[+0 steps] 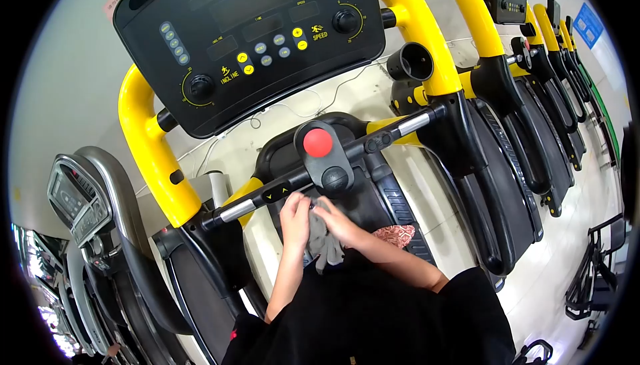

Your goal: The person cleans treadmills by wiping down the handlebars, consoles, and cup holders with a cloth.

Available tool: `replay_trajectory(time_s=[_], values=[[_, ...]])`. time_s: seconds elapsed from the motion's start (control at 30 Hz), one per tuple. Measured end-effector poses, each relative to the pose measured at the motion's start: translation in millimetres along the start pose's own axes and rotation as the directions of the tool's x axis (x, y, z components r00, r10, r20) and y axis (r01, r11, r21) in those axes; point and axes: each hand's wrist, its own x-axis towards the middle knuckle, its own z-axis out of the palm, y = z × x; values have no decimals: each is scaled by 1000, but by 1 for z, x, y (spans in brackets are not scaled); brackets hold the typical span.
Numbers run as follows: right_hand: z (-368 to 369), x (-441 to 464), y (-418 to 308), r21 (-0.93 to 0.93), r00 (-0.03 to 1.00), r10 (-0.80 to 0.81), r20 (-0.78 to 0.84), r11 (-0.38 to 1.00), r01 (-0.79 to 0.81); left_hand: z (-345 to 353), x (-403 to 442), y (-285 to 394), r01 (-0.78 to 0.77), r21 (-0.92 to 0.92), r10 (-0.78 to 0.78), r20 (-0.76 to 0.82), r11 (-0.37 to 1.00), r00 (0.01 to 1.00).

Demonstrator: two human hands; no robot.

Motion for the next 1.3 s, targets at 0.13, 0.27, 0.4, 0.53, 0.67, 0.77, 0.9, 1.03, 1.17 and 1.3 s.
replay_trajectory(time_s=[0.13, 0.27, 0.4, 0.53, 0.67, 0.77, 0.9, 1.03, 1.17, 1.3], values=[[-40, 14, -35, -82, 974, -174, -148, 983, 163, 26, 27, 24, -287, 236, 274, 86, 929, 958], [-68, 41, -67, -124, 715, -393, -578, 908, 399, 12, 32, 8, -123, 111, 109, 123, 986, 986], [-8, 15, -55, -622, 895, -350, -278, 776, 110, -20, 28, -16, -70, 54, 63, 123, 996, 990], [26, 5, -9, -537, 995, -76, 65, 838, 99, -72, 21, -10, -3, -8, 3, -4, 1000, 1000], [-31, 25, -61, -392, 876, -382, -293, 884, 255, -100, 16, -7, -23, 26, 26, -106, 999, 994], [-63, 37, -82, -229, 787, -384, -483, 923, 310, -81, 21, -6, -25, -48, 24, -20, 999, 1000], [-25, 28, -33, -598, 817, -469, -337, 776, 199, -33, 29, -2, -41, -68, 52, 179, 997, 983], [-28, 19, -12, -503, 775, -522, -356, 806, 312, -5, 34, 5, -78, 58, 59, 277, 995, 959], [-88, 4, -85, -346, 632, -416, -653, 907, 239, 3, 35, 3, -112, 53, 86, 354, 992, 931], [-89, 8, -60, -533, 638, -493, -591, 833, 150, 6, 34, -5, -69, 26, 56, 344, 997, 937]])
